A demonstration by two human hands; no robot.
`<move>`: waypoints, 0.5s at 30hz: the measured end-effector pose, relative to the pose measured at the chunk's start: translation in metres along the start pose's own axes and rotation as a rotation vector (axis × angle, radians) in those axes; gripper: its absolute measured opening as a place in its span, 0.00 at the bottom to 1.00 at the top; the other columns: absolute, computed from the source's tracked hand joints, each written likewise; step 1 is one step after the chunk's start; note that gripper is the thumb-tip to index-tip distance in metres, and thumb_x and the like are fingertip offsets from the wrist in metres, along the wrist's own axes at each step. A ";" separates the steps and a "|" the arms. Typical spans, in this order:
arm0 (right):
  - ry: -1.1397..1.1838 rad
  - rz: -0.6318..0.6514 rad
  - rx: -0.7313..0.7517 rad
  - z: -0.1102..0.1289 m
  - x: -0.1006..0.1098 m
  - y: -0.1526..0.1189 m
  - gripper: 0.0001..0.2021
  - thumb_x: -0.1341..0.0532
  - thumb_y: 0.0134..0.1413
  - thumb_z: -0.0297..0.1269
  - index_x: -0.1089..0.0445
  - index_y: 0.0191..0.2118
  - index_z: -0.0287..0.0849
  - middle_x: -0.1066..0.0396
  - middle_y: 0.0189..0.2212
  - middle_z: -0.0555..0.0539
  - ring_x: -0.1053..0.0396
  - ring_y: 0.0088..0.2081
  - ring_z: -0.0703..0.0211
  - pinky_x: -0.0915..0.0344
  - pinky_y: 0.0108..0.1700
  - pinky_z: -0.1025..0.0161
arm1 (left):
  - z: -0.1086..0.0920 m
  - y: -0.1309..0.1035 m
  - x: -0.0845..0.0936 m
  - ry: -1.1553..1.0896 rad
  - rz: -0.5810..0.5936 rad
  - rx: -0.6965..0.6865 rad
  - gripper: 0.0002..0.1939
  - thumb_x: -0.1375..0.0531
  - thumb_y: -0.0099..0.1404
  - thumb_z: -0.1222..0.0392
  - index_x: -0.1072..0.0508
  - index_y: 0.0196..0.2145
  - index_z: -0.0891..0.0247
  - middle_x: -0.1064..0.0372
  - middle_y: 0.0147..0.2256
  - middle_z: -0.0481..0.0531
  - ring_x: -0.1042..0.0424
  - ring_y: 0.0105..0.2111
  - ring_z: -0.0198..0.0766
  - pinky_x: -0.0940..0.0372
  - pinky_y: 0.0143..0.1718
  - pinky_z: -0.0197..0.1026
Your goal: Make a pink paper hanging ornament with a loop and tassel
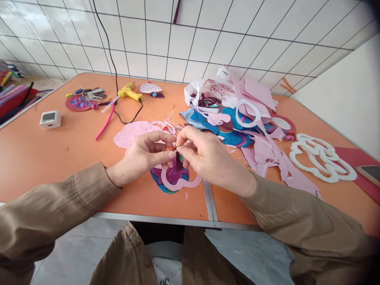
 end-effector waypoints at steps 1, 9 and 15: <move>-0.006 -0.016 0.003 -0.001 0.000 0.000 0.10 0.43 0.61 0.24 0.40 0.32 0.46 0.28 0.29 0.51 0.27 0.34 0.59 0.34 0.38 0.60 | 0.000 0.000 0.001 -0.002 -0.006 -0.002 0.25 0.20 0.52 0.53 0.23 0.42 0.65 0.25 0.26 0.45 0.23 0.24 0.34 0.27 0.24 0.34; 0.180 -0.118 -0.024 -0.002 0.008 0.003 0.08 0.43 0.66 0.28 0.40 0.35 0.47 0.27 0.35 0.50 0.29 0.27 0.63 0.31 0.32 0.60 | 0.002 0.002 0.005 -0.041 -0.063 -0.039 0.21 0.23 0.57 0.49 0.20 0.41 0.64 0.25 0.27 0.47 0.24 0.23 0.34 0.28 0.23 0.34; 0.401 -0.045 -0.096 0.000 0.012 0.013 0.10 0.39 0.67 0.32 0.40 0.34 0.48 0.27 0.28 0.54 0.27 0.23 0.64 0.30 0.27 0.64 | 0.007 0.001 0.004 -0.112 -0.017 0.018 0.24 0.23 0.56 0.42 0.21 0.38 0.63 0.25 0.26 0.48 0.26 0.21 0.33 0.35 0.19 0.33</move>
Point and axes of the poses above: each hand's wrist, its own y-axis towards the middle knuckle, its own x-axis out of the back of the hand, z = x × y, the point moved 3 cm from there along y, towards the middle knuckle
